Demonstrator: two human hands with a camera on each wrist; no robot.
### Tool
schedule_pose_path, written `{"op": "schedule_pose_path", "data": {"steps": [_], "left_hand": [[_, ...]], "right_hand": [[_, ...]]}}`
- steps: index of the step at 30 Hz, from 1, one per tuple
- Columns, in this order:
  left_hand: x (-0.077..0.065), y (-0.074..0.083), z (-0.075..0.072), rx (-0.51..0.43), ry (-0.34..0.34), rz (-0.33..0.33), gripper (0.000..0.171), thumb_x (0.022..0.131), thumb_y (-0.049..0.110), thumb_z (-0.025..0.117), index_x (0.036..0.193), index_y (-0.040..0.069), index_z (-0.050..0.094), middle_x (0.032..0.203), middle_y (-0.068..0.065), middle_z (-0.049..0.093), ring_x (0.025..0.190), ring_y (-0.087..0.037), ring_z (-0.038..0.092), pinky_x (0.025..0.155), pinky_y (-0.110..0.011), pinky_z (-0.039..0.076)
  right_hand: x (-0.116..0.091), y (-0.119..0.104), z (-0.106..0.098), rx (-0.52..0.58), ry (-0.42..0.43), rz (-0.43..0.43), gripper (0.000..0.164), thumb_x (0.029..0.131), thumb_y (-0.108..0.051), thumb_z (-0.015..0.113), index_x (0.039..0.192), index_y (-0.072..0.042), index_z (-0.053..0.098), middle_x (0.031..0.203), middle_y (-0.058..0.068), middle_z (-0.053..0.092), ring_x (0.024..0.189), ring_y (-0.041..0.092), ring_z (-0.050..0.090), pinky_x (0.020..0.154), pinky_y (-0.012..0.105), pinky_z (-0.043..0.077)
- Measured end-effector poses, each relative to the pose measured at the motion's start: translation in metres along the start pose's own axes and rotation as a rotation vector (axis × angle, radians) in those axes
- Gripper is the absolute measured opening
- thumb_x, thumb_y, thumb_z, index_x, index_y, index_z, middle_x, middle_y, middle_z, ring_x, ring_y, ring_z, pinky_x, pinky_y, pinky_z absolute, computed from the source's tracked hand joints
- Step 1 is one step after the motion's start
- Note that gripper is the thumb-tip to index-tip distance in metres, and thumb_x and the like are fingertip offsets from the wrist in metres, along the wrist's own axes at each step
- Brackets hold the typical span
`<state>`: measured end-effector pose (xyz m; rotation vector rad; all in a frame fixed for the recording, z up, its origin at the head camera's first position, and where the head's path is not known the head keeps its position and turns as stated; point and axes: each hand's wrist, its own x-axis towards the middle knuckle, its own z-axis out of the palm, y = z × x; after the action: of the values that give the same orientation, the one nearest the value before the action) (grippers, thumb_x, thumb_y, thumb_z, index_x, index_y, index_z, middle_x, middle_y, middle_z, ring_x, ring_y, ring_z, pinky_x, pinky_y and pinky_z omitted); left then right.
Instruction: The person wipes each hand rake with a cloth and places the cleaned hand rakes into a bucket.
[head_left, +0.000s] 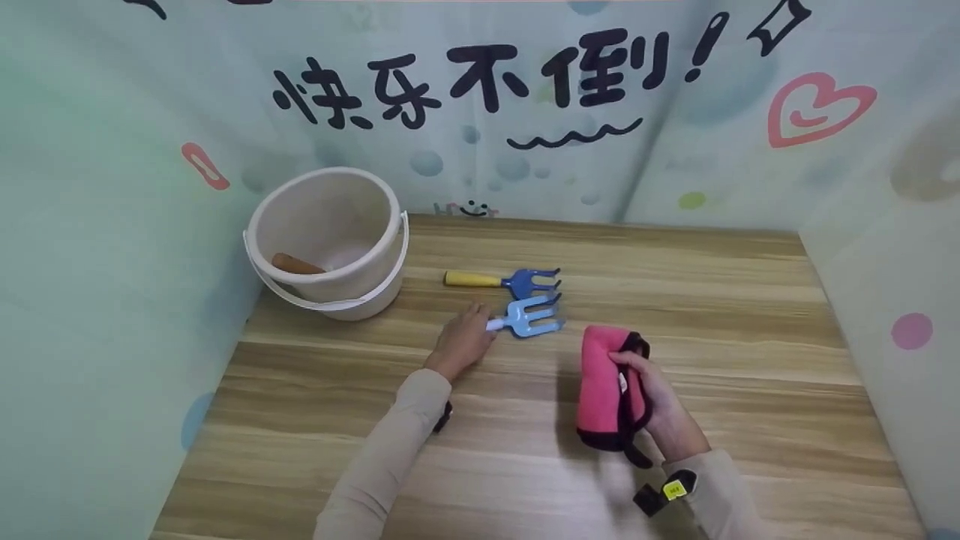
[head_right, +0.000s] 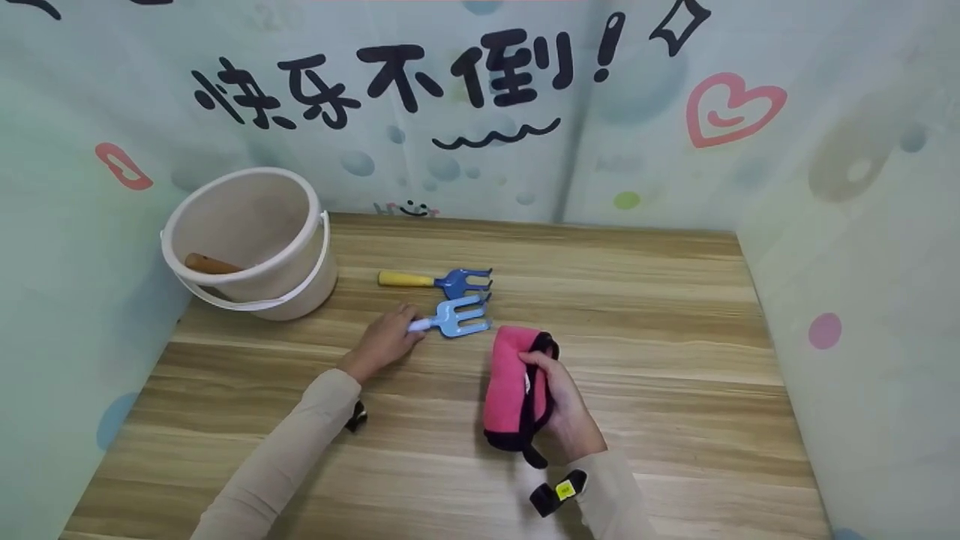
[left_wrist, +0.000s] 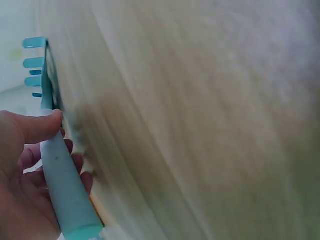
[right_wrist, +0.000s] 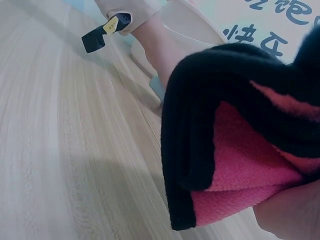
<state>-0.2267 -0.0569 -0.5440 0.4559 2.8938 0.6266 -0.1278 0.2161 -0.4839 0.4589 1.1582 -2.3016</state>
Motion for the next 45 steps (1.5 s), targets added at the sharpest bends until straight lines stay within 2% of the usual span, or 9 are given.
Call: {"op": "schedule_pose_path", "data": {"steps": [5, 10, 14, 18, 22, 26, 33, 38, 45], "left_hand": [[-0.011, 0.005, -0.005, -0.088, -0.006, 0.030, 0.027, 0.091, 0.017, 0.058, 0.112, 0.005, 0.047, 0.092, -0.009, 0.058, 0.074, -0.020, 0.053, 0.066, -0.037, 0.048], [-0.022, 0.018, -0.011, -0.252, -0.023, 0.046, 0.024, 0.094, 0.024, 0.054, 0.112, 0.011, 0.044, 0.087, -0.006, 0.058, 0.069, -0.016, 0.051, 0.059, -0.030, 0.043], [-0.031, 0.032, -0.014, -0.433, -0.016, 0.029, 0.023, 0.094, 0.026, 0.054, 0.112, 0.015, 0.045, 0.087, -0.004, 0.057, 0.066, -0.013, 0.051, 0.056, -0.025, 0.043], [-0.039, 0.046, -0.017, -0.516, 0.044, 0.050, 0.024, 0.095, 0.031, 0.053, 0.111, 0.014, 0.052, 0.078, -0.001, 0.055, 0.060, -0.009, 0.050, 0.052, -0.022, 0.042], [-0.046, 0.056, -0.016, -0.543, 0.116, 0.089, 0.028, 0.098, 0.037, 0.045, 0.107, 0.013, 0.057, 0.070, 0.002, 0.049, 0.057, -0.008, 0.045, 0.050, -0.020, 0.038], [-0.053, 0.066, -0.013, -0.553, 0.141, 0.084, 0.026, 0.099, 0.037, 0.042, 0.104, 0.016, 0.056, 0.067, 0.005, 0.046, 0.056, -0.007, 0.042, 0.050, -0.020, 0.036], [-0.066, 0.085, -0.007, -0.476, 0.265, 0.099, 0.020, 0.097, 0.030, 0.047, 0.109, 0.016, 0.057, 0.080, 0.000, 0.060, 0.068, -0.011, 0.053, 0.059, -0.024, 0.042], [-0.072, 0.089, -0.003, -0.503, 0.305, 0.129, 0.020, 0.098, 0.029, 0.046, 0.107, 0.014, 0.056, 0.077, -0.001, 0.059, 0.065, -0.010, 0.052, 0.057, -0.022, 0.041], [-0.074, 0.085, -0.001, -0.579, 0.259, 0.144, 0.023, 0.100, 0.031, 0.042, 0.104, 0.014, 0.055, 0.070, 0.004, 0.049, 0.058, -0.006, 0.045, 0.051, -0.019, 0.038]], "right_hand": [[0.004, 0.002, 0.001, -0.062, 0.051, -0.032, 0.015, 0.097, -0.013, 0.040, 0.089, -0.015, 0.053, 0.074, -0.003, 0.064, 0.067, 0.010, 0.062, 0.064, 0.024, 0.049], [0.013, 0.007, 0.004, -0.171, 0.216, -0.145, 0.008, 0.093, -0.021, 0.056, 0.094, -0.013, 0.054, 0.073, -0.002, 0.066, 0.066, 0.012, 0.064, 0.063, 0.027, 0.051], [0.017, 0.011, 0.008, -0.408, 0.366, -0.322, 0.028, 0.090, -0.029, 0.062, 0.104, -0.007, 0.053, 0.075, -0.003, 0.063, 0.066, 0.010, 0.062, 0.063, 0.026, 0.051], [0.017, 0.013, 0.016, -0.698, 0.442, -0.512, 0.031, 0.088, -0.025, 0.064, 0.110, -0.004, 0.055, 0.088, 0.000, 0.060, 0.077, 0.005, 0.057, 0.070, 0.021, 0.047], [0.016, 0.016, 0.025, -0.871, 0.425, -0.709, 0.027, 0.085, -0.017, 0.069, 0.108, -0.006, 0.060, 0.100, 0.007, 0.063, 0.087, 0.007, 0.056, 0.075, 0.020, 0.046], [0.016, 0.022, 0.034, -0.984, 0.372, -0.900, 0.023, 0.082, -0.007, 0.070, 0.103, -0.006, 0.064, 0.097, 0.007, 0.066, 0.087, 0.010, 0.058, 0.076, 0.023, 0.048], [0.020, 0.032, 0.050, -1.128, 0.342, -1.185, 0.028, 0.075, 0.009, 0.069, 0.097, -0.007, 0.065, 0.087, 0.005, 0.063, 0.078, 0.012, 0.056, 0.072, 0.022, 0.047], [0.022, 0.035, 0.052, -1.100, 0.339, -1.170, 0.023, 0.078, 0.004, 0.069, 0.096, -0.008, 0.064, 0.083, 0.004, 0.062, 0.070, 0.010, 0.056, 0.065, 0.020, 0.047], [0.022, 0.034, 0.049, -1.024, 0.371, -0.972, 0.020, 0.081, -0.005, 0.069, 0.099, -0.005, 0.059, 0.077, 0.008, 0.059, 0.049, 0.013, 0.052, 0.044, 0.027, 0.045]]}}
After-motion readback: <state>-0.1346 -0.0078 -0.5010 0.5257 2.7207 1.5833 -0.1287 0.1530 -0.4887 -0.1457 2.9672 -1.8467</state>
